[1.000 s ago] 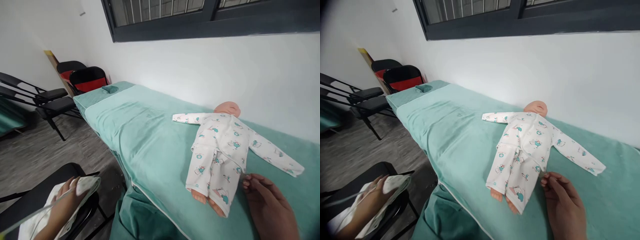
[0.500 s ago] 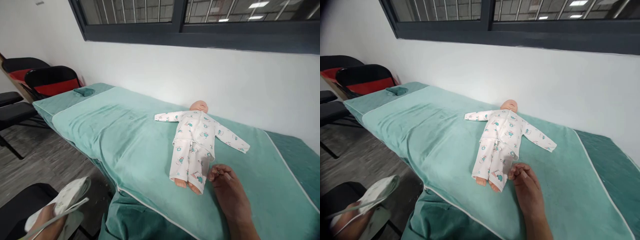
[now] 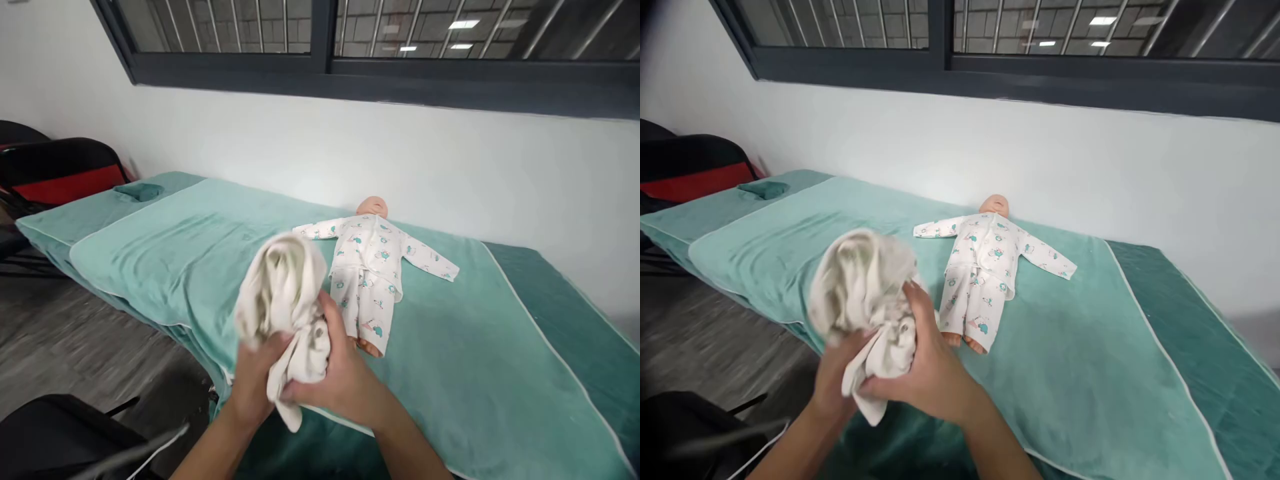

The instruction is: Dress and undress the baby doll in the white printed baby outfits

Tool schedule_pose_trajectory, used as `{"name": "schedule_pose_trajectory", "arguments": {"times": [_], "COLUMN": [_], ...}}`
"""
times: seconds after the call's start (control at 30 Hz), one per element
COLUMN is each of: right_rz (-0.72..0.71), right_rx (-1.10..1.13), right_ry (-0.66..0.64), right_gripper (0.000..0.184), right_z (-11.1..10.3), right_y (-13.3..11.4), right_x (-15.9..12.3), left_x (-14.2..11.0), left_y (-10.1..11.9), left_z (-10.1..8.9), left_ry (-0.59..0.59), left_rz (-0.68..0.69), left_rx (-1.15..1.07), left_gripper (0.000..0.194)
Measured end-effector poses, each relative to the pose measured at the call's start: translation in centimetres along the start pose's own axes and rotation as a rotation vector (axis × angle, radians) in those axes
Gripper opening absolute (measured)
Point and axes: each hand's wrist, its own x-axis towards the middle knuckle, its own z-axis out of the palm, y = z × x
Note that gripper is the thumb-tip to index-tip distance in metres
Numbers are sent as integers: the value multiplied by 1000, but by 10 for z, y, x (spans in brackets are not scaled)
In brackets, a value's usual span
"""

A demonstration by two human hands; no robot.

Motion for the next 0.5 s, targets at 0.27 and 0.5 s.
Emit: {"name": "schedule_pose_trajectory", "arguments": {"times": [0.27, 0.5], "right_rz": [-120, -90], "right_rx": [-42, -458], "right_ry": [598, 1160], "right_gripper": [66, 61], "right_z": [-43, -170], "right_y": [3, -1], "right_x": [23, -34], "left_x": [26, 76], "left_y": [18, -2], "left_z": [62, 56], "left_ry": [-514, -501], "left_rz": [-135, 102], "left_rx": [-284, -35], "left_gripper": [52, 34]}}
